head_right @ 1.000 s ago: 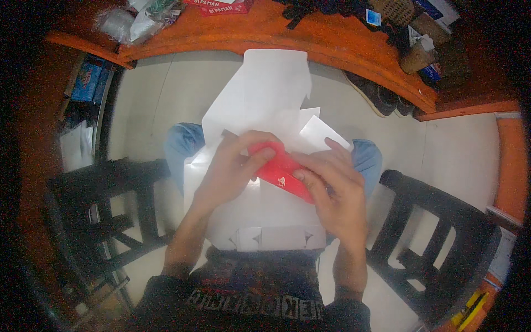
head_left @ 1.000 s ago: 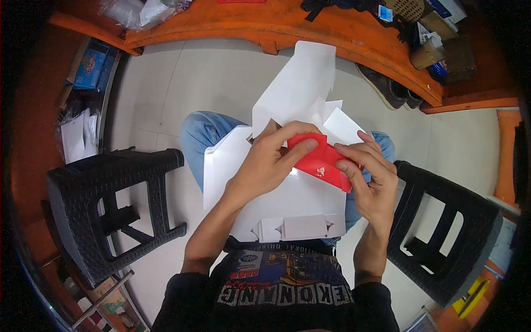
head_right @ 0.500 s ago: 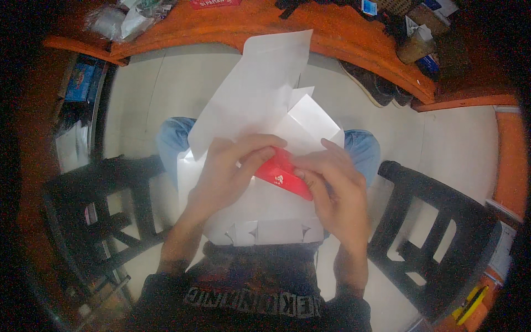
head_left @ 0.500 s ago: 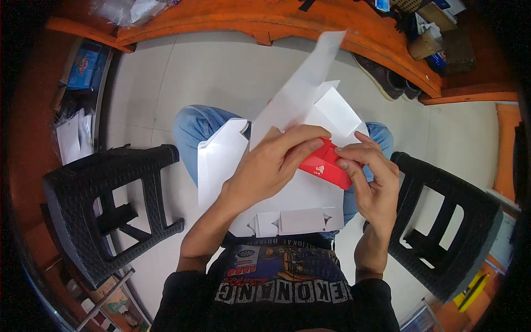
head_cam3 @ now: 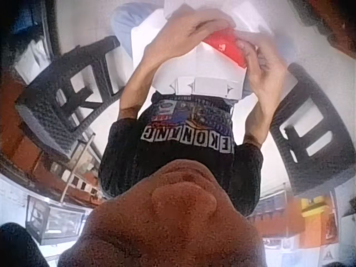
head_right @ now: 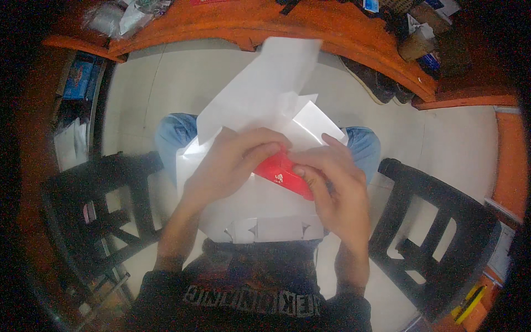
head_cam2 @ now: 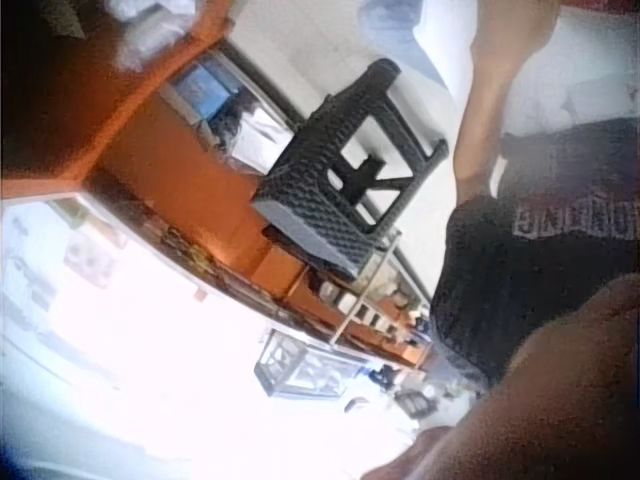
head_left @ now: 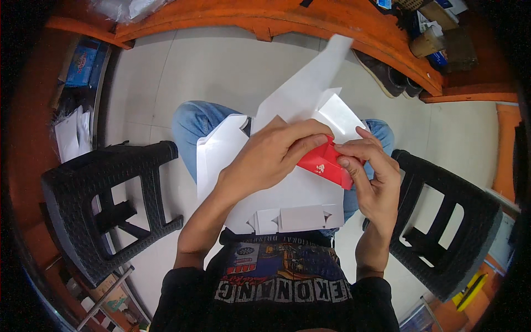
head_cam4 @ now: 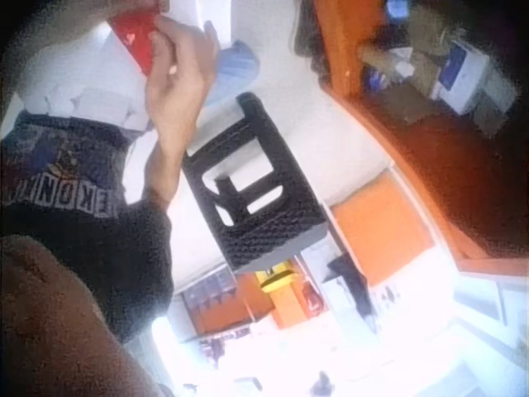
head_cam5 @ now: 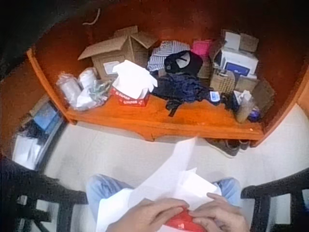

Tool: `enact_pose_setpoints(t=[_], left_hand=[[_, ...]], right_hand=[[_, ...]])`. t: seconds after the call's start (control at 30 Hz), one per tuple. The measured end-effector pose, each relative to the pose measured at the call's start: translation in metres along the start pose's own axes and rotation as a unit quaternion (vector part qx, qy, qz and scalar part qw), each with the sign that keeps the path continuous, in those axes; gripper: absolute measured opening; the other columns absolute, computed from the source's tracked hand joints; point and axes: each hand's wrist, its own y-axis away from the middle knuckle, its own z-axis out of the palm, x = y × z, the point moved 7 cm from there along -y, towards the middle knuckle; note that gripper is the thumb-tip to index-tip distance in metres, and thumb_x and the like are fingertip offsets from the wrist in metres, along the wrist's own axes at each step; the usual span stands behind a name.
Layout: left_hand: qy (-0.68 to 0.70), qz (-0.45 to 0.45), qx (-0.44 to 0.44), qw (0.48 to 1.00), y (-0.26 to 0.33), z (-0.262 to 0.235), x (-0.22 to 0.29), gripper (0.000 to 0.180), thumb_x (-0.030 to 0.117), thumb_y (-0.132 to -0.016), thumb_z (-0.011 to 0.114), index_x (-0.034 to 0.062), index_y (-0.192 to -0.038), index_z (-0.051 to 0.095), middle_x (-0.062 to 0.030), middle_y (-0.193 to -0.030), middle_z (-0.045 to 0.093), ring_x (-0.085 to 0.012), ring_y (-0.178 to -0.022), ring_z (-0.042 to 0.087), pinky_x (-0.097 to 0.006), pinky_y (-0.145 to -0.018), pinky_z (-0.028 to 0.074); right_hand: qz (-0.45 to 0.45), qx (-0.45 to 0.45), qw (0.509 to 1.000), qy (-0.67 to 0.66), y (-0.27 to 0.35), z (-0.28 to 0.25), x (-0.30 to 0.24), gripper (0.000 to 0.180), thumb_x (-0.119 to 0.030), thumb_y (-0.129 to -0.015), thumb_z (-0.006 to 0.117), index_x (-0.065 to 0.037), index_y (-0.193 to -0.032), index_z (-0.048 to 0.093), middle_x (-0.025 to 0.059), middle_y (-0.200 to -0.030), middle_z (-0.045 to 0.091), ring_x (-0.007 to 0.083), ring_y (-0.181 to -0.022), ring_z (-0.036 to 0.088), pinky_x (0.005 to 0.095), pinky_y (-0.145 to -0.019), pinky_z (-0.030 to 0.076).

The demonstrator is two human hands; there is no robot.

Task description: The person sits cross-legged on the floor and assembles small white cardboard boxes by folding the flaps and inserting red rectangular inserts into them. The person repeatedly picks up a flat white box, folds it into shape, places a red insert inside, and sets the completed box aside on a nearby table.

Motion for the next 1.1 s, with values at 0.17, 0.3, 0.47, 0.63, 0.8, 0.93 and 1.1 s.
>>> enact_pose_setpoints(t=[0.17, 0.3, 0.47, 0.63, 0.8, 0.93, 1.1], left_hand=[[0.01, -0.008, -0.068, 0.998, -0.006, 0.013, -0.01, 0.022, 0.015, -0.103, 0.056, 0.0053, -0.118, 0.07, -0.0137, -0.109, 0.071, -0.0254, -0.1, 0.068, -0.034, -0.091, 0.051], [0.0, 0.024, -0.064, 0.998, -0.005, 0.016, -0.009, 0.027, 0.023, -0.105, 0.055, 0.0142, -0.126, 0.069, -0.0157, -0.108, 0.069, -0.0292, -0.094, 0.062, -0.038, -0.086, 0.049], [0.002, 0.083, 0.065, 0.994, 0.001, -0.009, 0.019, 0.034, 0.024, -0.101, 0.062, 0.0134, -0.132, 0.069, -0.0197, -0.137, 0.053, -0.0329, -0.114, 0.058, -0.041, -0.095, 0.048], [0.097, 0.288, 0.13, 0.944, 0.019, -0.029, 0.026, 0.066, 0.031, -0.076, 0.089, 0.009, -0.134, 0.068, -0.0256, -0.16, 0.029, -0.0441, -0.146, 0.035, -0.055, -0.115, 0.035], [0.057, 0.167, 0.12, 0.977, 0.037, 0.027, -0.012, 0.153, 0.047, -0.053, 0.101, 0.0157, -0.165, 0.001, -0.0332, -0.165, -0.002, -0.053, -0.154, 0.003, -0.064, -0.121, 0.017], [0.002, 0.078, 0.194, 0.978, 0.025, 0.072, -0.037, 0.16, 0.045, -0.056, 0.1, 0.0079, -0.159, -0.017, -0.0333, -0.164, -0.001, -0.0502, -0.152, 0.01, -0.059, -0.12, 0.022], [0.256, -0.027, 0.243, 0.935, 0.023, 0.06, -0.054, 0.093, 0.026, -0.08, 0.086, -0.0034, -0.148, 0.029, -0.0254, -0.145, 0.044, -0.0344, -0.133, 0.048, -0.046, -0.109, 0.04]], right_hand=[[-0.002, 0.006, 1.0, 0.001, 0.0, -0.003, 0.0, 0.012, -0.005, -0.089, 0.07, -0.004, -0.1, 0.075, 0.0116, -0.092, 0.075, 0.0285, -0.092, 0.071, 0.05, -0.114, 0.039], [0.019, 0.025, 0.999, 0.031, 0.001, -0.007, 0.004, 0.015, -0.005, -0.088, 0.075, -0.002, -0.103, 0.074, 0.0106, -0.093, 0.077, 0.0203, -0.092, 0.072, 0.0445, -0.106, 0.047], [0.183, 0.0, 0.983, -0.021, 0.005, 0.0, 0.01, 0.025, -0.008, -0.089, 0.076, -0.004, -0.113, 0.071, 0.0134, -0.098, 0.076, 0.0161, -0.093, 0.072, 0.0293, -0.085, 0.055], [0.12, 0.018, 0.979, -0.162, 0.009, 0.004, 0.008, 0.021, -0.003, -0.089, 0.077, -0.003, -0.108, 0.067, 0.0086, -0.098, 0.074, 0.0101, -0.086, 0.068, 0.026, -0.079, 0.053], [0.08, 0.242, 0.867, -0.429, -0.001, -0.016, -0.006, 0.036, -0.007, -0.091, 0.073, 0.002, -0.123, 0.058, 0.0105, -0.109, 0.069, 0.016, -0.103, 0.066, 0.0315, -0.093, 0.05], [0.094, 0.195, 0.827, -0.518, 0.006, 0.001, -0.028, 0.041, -0.022, -0.099, 0.058, 0.005, -0.131, 0.055, 0.0172, -0.126, 0.065, 0.0256, -0.117, 0.064, 0.0405, -0.106, 0.048], [0.024, 0.051, 0.858, -0.51, -0.007, 0.043, -0.039, 0.064, -0.037, -0.097, 0.065, -0.001, -0.145, 0.045, 0.0165, -0.149, 0.049, 0.0325, -0.139, 0.048, 0.0459, -0.116, 0.038]])
